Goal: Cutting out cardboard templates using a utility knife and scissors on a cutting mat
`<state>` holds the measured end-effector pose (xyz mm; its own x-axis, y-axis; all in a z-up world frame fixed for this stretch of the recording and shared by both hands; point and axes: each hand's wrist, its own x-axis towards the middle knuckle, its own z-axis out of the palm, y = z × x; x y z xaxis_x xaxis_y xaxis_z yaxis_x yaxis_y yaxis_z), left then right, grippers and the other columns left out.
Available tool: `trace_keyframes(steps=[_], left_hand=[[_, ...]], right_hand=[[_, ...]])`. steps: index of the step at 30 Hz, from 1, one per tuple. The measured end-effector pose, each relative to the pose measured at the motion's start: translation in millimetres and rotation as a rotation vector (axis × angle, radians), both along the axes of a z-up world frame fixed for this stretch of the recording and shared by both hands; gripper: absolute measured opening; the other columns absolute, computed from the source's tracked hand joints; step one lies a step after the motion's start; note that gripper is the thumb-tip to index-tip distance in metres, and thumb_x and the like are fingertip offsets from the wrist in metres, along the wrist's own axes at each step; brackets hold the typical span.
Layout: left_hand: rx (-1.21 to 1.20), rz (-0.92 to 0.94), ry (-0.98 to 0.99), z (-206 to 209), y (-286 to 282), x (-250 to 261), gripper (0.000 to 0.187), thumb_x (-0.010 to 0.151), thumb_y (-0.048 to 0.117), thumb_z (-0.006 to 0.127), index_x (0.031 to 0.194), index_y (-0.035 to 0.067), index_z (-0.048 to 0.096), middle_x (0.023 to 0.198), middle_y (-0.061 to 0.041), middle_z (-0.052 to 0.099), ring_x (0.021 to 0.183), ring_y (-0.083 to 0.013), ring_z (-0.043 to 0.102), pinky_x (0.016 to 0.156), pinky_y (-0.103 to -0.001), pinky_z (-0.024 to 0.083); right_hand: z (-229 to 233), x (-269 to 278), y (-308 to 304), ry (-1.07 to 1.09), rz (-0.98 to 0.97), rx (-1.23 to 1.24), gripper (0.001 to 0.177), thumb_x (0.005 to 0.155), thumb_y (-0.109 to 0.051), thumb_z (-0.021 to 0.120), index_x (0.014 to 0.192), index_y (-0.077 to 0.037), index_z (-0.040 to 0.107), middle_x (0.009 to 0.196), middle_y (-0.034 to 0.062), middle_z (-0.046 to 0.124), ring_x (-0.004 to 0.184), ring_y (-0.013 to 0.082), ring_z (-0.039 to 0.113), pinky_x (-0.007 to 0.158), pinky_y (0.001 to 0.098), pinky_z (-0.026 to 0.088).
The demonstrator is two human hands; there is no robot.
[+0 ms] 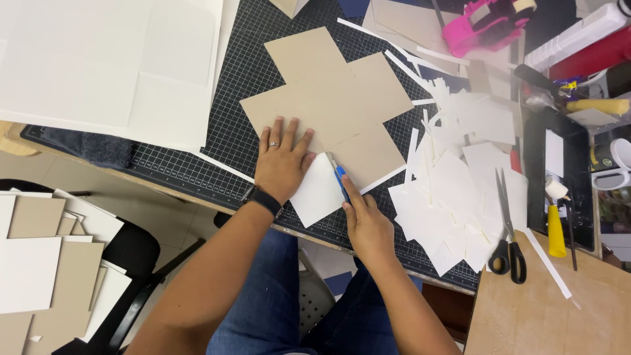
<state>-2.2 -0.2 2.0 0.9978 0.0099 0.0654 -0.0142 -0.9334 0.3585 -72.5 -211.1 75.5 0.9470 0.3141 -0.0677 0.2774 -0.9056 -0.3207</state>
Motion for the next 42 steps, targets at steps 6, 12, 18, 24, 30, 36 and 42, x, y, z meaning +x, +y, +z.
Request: trace_keyframes(steps=[6, 12, 18, 24, 30, 36, 42], left_hand=[[-0.019, 0.001, -0.001, -1, 0, 0, 0.053, 0.108, 0.053, 0.040, 0.157, 0.032, 0.044, 0.167, -0.006, 0.030, 0.158, -0.0360, 0.012, 0.127, -0.054, 0.005], [0.002, 0.001, -0.014, -8, 0, 3, 0.053, 0.108, 0.054, 0.040, 0.156, 0.034, 0.045, 0.167, -0.005, 0.031, 0.158, -0.0354, 0.012, 0.127, -0.054, 0.005], [0.019, 0.007, 0.001, -4, 0, 1, 0.054, 0.108, 0.056, 0.038, 0.157, 0.035, 0.043, 0.168, -0.004, 0.031, 0.158, -0.0346, 0.012, 0.127, -0.053, 0.003], [0.027, 0.023, 0.027, -3, -1, 2, 0.054, 0.108, 0.057, 0.036, 0.158, 0.036, 0.041, 0.168, -0.003, 0.029, 0.158, -0.0338, 0.011, 0.127, -0.053, 0.003], [0.030, 0.023, 0.030, -2, -1, 2, 0.054, 0.108, 0.057, 0.037, 0.158, 0.036, 0.041, 0.168, -0.003, 0.030, 0.158, -0.0340, 0.011, 0.127, -0.052, 0.003], [0.025, 0.018, 0.012, -4, -1, 3, 0.053, 0.108, 0.055, 0.037, 0.157, 0.035, 0.042, 0.168, -0.004, 0.029, 0.158, -0.0344, 0.012, 0.127, -0.053, 0.004], [0.017, 0.018, 0.029, -5, -1, 4, 0.054, 0.108, 0.056, 0.036, 0.158, 0.036, 0.041, 0.169, -0.004, 0.028, 0.158, -0.0338, 0.010, 0.127, -0.053, 0.002]], right_hand=[[8, 0, 10, 0.057, 0.001, -0.129, 0.052, 0.110, -0.026, 0.037, 0.162, -0.021, 0.034, 0.102, 0.0215, 0.069, 0.073, 0.0361, 0.076, 0.055, 0.0434, 0.061], [14, 1, 14, 0.086, 0.019, -0.206, 0.053, 0.111, -0.024, 0.032, 0.163, -0.020, 0.030, 0.105, 0.0249, 0.068, 0.075, 0.0374, 0.077, 0.058, 0.0450, 0.062], [23, 9, 10, 0.135, 0.036, -0.225, 0.053, 0.110, -0.024, 0.033, 0.163, -0.023, 0.030, 0.111, 0.0272, 0.068, 0.080, 0.0400, 0.077, 0.062, 0.0503, 0.061], [23, 12, 1, 0.135, 0.090, -0.250, 0.053, 0.110, -0.023, 0.034, 0.163, -0.021, 0.029, 0.111, 0.0280, 0.068, 0.080, 0.0423, 0.076, 0.062, 0.0521, 0.061], [22, 8, -9, 0.157, 0.104, -0.224, 0.054, 0.109, -0.022, 0.035, 0.163, -0.020, 0.030, 0.107, 0.0292, 0.069, 0.076, 0.0453, 0.075, 0.059, 0.0532, 0.060], [21, 0, -20, 0.162, 0.101, -0.237, 0.054, 0.109, -0.023, 0.035, 0.162, -0.019, 0.032, 0.106, 0.0286, 0.070, 0.072, 0.0425, 0.076, 0.054, 0.0497, 0.059], [27, -11, -29, 0.162, 0.111, -0.240, 0.054, 0.108, -0.022, 0.037, 0.162, -0.020, 0.032, 0.103, 0.0287, 0.071, 0.068, 0.0425, 0.075, 0.050, 0.0481, 0.059]])
